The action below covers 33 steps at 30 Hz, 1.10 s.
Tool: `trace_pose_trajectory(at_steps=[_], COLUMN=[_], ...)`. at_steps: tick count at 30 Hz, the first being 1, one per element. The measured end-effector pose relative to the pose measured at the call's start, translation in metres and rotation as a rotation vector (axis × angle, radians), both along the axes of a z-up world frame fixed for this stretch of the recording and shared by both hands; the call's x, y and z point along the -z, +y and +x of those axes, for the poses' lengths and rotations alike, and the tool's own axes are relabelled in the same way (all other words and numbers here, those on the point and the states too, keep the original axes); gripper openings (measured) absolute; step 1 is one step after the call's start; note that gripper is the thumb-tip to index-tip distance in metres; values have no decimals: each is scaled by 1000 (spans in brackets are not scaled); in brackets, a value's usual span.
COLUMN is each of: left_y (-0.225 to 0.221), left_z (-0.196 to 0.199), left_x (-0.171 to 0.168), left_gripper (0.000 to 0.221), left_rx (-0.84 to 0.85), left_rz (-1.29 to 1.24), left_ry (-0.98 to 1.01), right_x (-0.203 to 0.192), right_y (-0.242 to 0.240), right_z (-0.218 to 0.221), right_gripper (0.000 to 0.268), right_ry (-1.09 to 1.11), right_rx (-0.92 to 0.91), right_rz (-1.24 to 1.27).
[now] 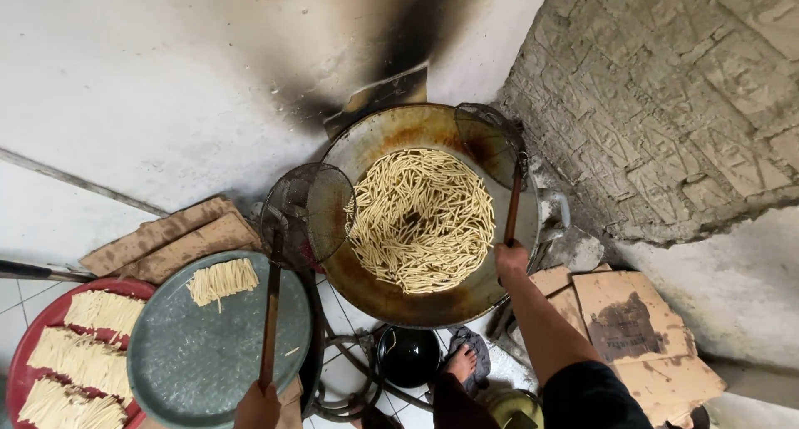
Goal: Deep-frying a large batch of noodles in a wok, using two skimmers to stir and flip them for even cooking.
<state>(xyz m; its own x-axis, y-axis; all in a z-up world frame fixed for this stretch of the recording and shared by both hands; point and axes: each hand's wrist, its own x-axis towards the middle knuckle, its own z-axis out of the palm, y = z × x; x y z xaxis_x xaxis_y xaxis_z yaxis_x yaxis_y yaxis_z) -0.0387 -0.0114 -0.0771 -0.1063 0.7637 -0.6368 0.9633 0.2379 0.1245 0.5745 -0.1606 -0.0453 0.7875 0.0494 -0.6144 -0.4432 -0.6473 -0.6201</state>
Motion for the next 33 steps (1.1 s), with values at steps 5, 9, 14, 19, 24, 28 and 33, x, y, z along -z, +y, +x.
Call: trace_pose_trajectory(at_steps=[5,9,14,19,24,28,33], left_y=[-11,-4,-8,-11,-17,-15,-16], left_z=[12,17,11,20,16,37,32], left_x=[-11,-29,-32,-51,-45,-85,-80], left_gripper=[43,51,48,46,45,45,46], left_rx=[-111,-55,-31,12,4,-51,-56], left_rz=[-36,-120,-51,-18,-10,-112,-78], left_ry=[110,98,-9,-61,-60,-41,-48], right_x=[61,34,-33,-99,-121,-88,-19], right_y=[37,44,-7,-63,-83,-63,-47], right_z=[4,-45,-103,-124,-107,-55,16], right_gripper=[17,13,51,66,64,61,33], right_ry=[192,364,250,300,120,50,9], right_rx=[-70,-123,-281,-278,-350,-260,-101], right_rz=[-15,123,75,118,31,23,86])
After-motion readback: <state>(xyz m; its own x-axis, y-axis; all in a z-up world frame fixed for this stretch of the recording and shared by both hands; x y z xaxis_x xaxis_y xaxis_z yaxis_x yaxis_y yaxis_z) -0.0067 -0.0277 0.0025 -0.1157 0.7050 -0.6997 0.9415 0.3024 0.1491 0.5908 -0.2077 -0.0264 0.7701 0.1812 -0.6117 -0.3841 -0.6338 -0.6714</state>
